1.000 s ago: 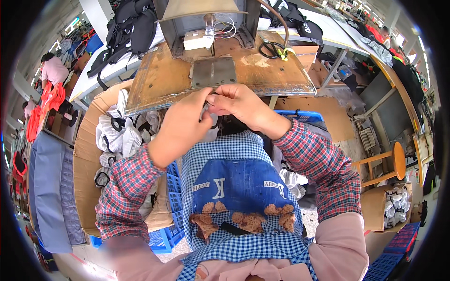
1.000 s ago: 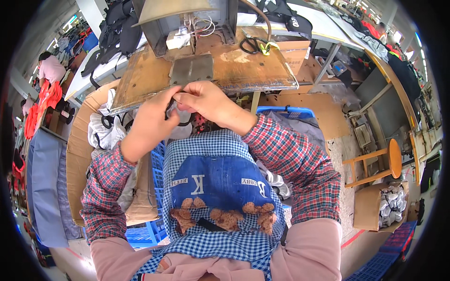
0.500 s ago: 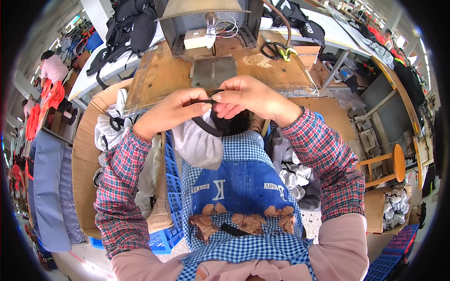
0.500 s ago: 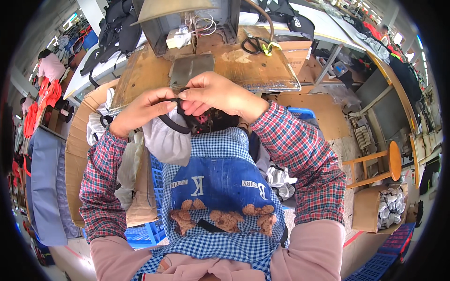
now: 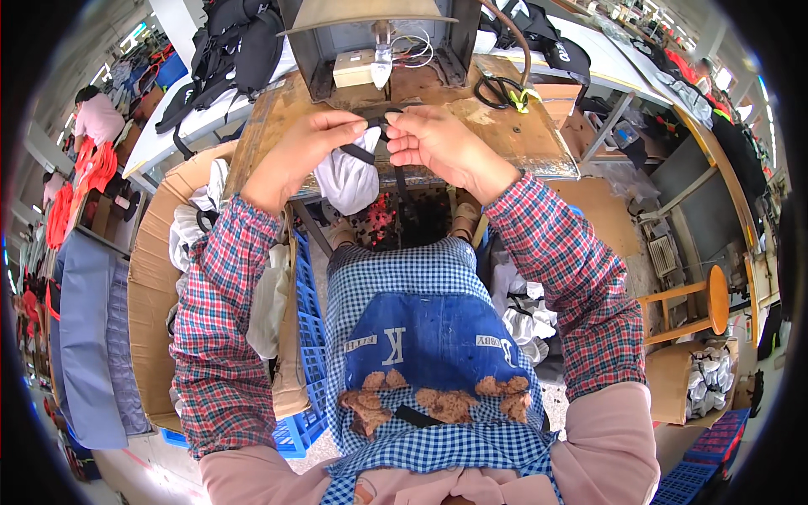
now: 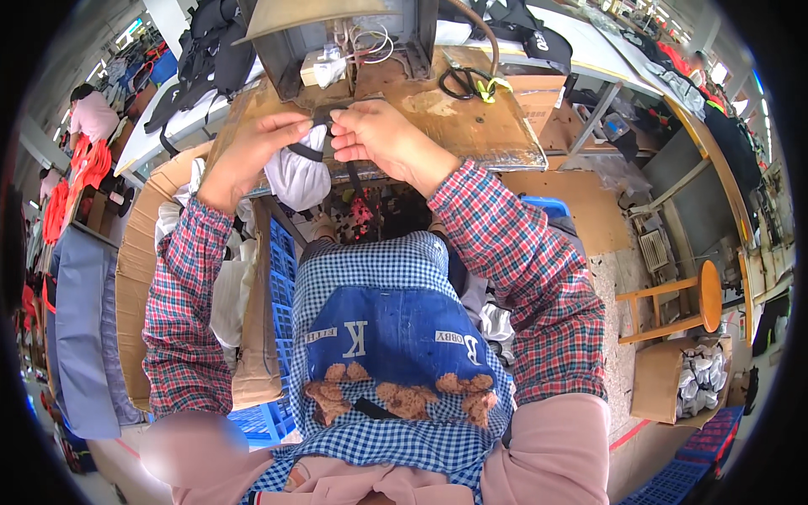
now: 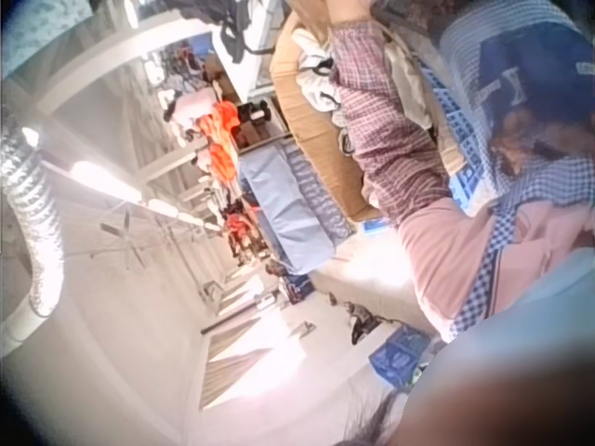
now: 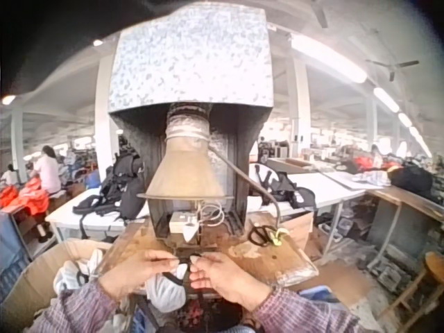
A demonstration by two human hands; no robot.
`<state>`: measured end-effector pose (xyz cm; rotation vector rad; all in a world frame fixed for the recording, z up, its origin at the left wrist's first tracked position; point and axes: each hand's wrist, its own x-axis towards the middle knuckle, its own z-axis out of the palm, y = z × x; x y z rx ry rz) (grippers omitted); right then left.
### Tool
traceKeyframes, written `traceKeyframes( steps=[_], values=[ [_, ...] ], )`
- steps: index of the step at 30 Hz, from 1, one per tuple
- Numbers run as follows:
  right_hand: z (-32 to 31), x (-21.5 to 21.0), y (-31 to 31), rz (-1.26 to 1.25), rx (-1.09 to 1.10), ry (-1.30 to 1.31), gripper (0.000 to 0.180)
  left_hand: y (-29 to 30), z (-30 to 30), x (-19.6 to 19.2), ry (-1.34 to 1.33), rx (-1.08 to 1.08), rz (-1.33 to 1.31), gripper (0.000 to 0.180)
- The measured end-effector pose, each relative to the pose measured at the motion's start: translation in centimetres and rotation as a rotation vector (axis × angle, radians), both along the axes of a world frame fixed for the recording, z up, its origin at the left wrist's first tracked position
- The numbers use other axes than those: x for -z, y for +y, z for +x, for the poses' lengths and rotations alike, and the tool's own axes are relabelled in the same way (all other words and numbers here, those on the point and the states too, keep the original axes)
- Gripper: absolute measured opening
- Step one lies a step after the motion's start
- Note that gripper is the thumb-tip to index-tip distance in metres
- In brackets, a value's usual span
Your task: Assembling garment components using a heat-sealing or specialized industrial press tool.
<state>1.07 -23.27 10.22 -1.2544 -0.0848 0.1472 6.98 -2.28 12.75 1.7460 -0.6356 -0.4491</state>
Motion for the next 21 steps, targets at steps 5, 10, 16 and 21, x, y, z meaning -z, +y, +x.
traceKeyframes(
  steps=[5,10,16,21],
  values=[
    [1.7,-0.2,-0.2,0.117,0.015,0.024,0.019,-0.5,1.4,0.1,0.116,-0.009,-0.083,0.035],
    [2.7,-0.2,-0.6,0.17,0.017,0.032,0.018,-1.4,1.8,0.3,0.196,-0.041,-0.184,0.033],
    [3.0,-0.7,-0.4,0.197,0.033,0.037,0.018,-1.4,2.1,0.3,0.219,-0.045,-0.278,0.034],
    [3.2,-0.8,-0.4,0.214,0.054,0.027,0.018,-1.8,1.5,0.2,0.196,-0.069,-0.299,0.033]
  ],
)
